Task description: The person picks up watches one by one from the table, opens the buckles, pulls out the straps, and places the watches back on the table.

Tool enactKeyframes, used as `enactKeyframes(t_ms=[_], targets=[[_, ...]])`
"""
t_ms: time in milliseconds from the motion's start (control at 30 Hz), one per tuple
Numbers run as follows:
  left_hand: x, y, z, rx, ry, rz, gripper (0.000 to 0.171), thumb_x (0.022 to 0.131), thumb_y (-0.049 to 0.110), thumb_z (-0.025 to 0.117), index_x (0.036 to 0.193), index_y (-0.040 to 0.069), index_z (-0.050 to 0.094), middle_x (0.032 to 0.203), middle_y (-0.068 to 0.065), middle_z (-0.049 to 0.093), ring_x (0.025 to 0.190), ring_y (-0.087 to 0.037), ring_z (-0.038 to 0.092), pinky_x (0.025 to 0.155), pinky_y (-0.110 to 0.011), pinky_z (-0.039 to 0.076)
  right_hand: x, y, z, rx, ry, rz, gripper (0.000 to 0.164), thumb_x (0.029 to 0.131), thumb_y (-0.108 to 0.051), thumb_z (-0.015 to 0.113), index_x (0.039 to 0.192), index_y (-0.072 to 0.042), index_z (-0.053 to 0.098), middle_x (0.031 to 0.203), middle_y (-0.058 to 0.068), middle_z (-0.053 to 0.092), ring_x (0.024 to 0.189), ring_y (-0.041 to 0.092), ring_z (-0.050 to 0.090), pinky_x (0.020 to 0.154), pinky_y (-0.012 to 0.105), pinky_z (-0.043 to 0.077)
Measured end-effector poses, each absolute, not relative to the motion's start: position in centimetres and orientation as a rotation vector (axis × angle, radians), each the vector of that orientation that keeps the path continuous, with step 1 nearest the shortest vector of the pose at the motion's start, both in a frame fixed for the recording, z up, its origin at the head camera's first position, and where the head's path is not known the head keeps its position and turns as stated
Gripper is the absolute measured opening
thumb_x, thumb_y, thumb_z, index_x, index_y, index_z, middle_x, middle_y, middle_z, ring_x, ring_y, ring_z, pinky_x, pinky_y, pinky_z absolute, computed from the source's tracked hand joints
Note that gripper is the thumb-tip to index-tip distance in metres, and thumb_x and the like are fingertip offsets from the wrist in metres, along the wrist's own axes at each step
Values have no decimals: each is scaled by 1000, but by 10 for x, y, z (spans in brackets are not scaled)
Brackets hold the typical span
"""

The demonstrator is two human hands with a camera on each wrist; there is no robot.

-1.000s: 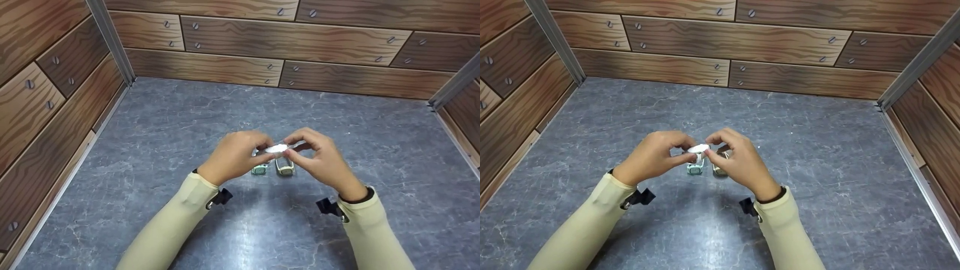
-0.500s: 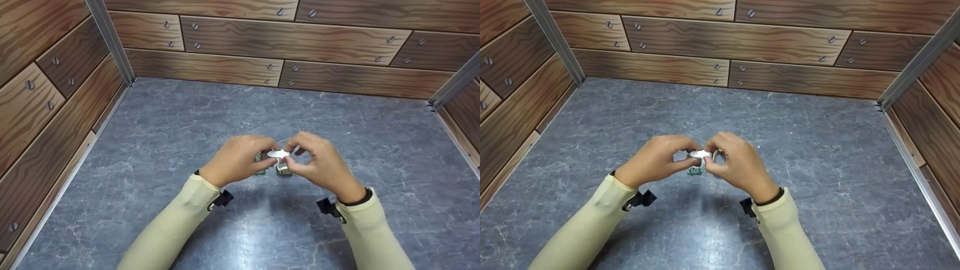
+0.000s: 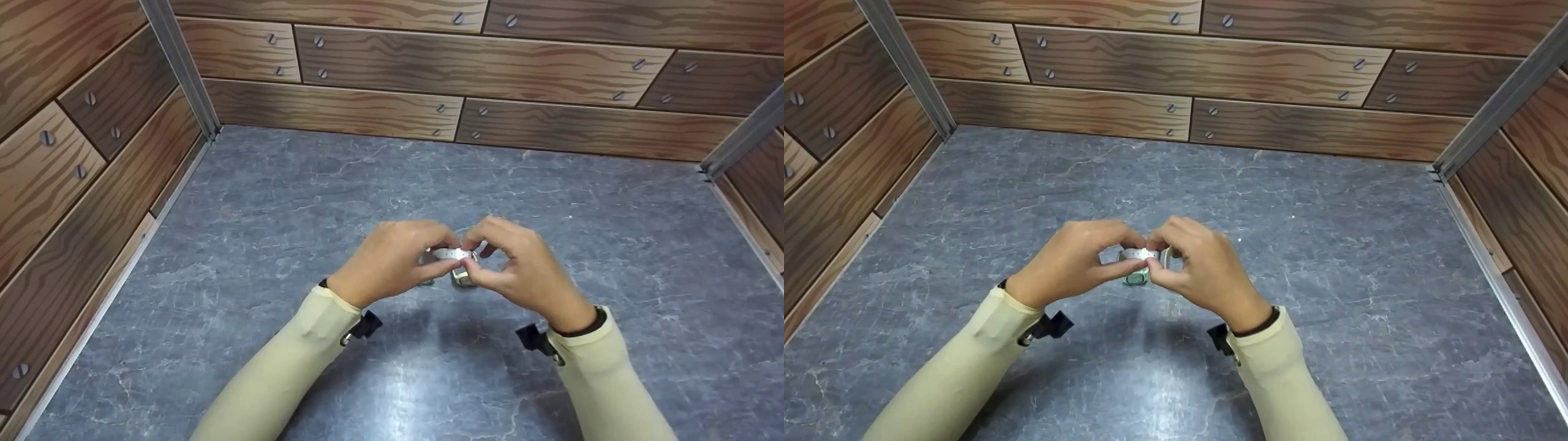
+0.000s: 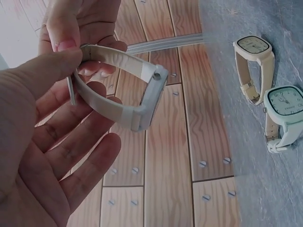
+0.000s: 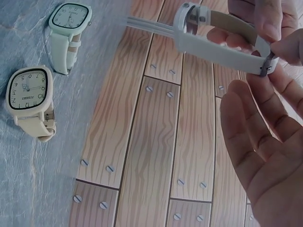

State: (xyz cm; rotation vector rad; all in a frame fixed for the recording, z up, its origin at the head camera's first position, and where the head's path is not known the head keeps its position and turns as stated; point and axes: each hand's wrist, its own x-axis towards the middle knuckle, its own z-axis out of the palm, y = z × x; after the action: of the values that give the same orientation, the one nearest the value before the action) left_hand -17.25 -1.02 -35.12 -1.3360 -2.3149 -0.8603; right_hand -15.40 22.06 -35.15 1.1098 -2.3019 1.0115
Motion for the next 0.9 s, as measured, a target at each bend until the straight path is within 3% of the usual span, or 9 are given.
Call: enactKeyframes(t_ms=[200, 667, 900], targets=[[-174, -11, -353, -1334, -2285, -856, 13, 98, 28, 73, 99, 14, 73, 89, 5, 75, 76, -5, 68, 68, -20, 53, -154, 219, -352, 1129, -2289, 1004, 23, 79, 5, 72, 94, -13, 69, 89, -3, 68, 80, 13, 63, 67, 28, 56], [-172, -9, -353, -1350, -2277, -859, 10, 96, 24, 73, 96, 15, 71, 86, 6, 72, 72, -5, 65, 65, -20, 51, -152, 218, -351, 1135, -2297, 1090, 22, 80, 4, 74, 94, -12, 70, 88, -1, 68, 80, 12, 63, 71, 24, 56], [-173, -10, -352, -1363, -2241, -871, 7, 95, 21, 73, 95, 14, 72, 85, 6, 73, 71, -5, 63, 66, -22, 50, -151, 217, -351, 1142, -2276, 1101, 26, 78, 8, 74, 95, -12, 70, 86, -3, 66, 74, 11, 62, 66, 21, 55]])
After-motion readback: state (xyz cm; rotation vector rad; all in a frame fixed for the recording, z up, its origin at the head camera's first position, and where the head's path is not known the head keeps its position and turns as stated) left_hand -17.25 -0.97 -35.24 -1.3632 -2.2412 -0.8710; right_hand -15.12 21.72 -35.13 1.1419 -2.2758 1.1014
